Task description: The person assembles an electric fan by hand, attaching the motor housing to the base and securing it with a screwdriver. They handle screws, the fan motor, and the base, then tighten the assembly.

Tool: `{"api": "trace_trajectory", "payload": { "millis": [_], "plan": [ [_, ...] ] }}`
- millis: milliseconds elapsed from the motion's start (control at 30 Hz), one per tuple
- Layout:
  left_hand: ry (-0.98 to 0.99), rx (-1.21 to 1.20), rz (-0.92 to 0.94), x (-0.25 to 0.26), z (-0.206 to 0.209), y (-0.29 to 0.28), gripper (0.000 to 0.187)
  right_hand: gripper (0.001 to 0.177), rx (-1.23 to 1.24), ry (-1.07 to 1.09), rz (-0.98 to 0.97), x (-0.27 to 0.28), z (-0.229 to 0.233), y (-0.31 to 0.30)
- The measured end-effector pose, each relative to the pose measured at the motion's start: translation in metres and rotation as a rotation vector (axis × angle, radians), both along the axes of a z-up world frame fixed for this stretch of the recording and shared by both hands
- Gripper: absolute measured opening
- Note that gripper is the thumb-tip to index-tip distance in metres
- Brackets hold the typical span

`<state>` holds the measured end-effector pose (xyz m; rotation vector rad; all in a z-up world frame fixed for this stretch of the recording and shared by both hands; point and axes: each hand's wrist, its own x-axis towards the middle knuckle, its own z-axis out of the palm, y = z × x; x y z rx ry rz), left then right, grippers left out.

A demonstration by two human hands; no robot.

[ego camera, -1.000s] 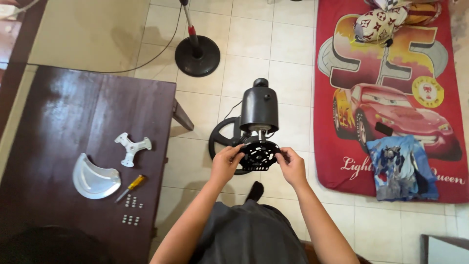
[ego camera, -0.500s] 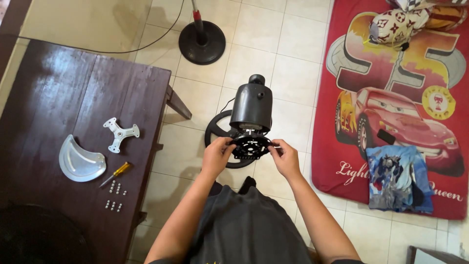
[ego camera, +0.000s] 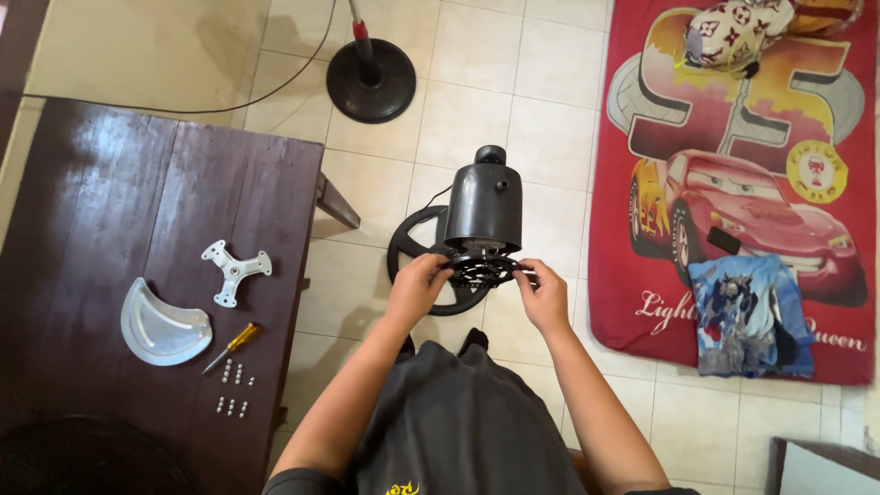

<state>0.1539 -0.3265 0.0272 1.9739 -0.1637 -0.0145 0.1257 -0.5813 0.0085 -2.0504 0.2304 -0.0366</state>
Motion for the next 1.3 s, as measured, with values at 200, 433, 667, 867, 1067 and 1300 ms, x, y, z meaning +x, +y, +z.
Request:
{"api": "trace_trajectory", "payload": {
  "millis": [200, 433, 667, 867, 1067, 1300],
  "plan": [
    [0.02, 0.037, -0.012, 0.002, -0.004, -0.003, 0.02, 0.014, 0.012, 0.067, -0.026, 0.004, -0.003, 0.0],
    [-0.037, -0.042, 0.006, 0.011, -0.006, 0.0, 0.023, 0.015, -0.002, -0.024, 0.001, 0.011, -0.006, 0.003],
    [-0.056, 0.055, 0.125, 0.04, 0.004, -0.012, 0.04, 0.013, -0.01, -0.139, -0.032, 0.01, -0.011, 0.001],
    [0.076, 0.079, -0.002, 0.09, 0.002, -0.041, 0.068, 0.012, -0.038, -0.221, -0.008, 0.009, -0.003, 0.003],
    [0.186, 0.033, -0.053, 0.086, 0.0, -0.048, 0.081, 0.012, -0.046, -0.213, -0.035, 0.009, 0.003, 0.008],
    [0.275, -0.021, -0.022, 0.064, 0.001, -0.044, 0.078, 0.013, -0.029, -0.191, -0.05, 0.003, 0.001, 0.01]
  ]
}}
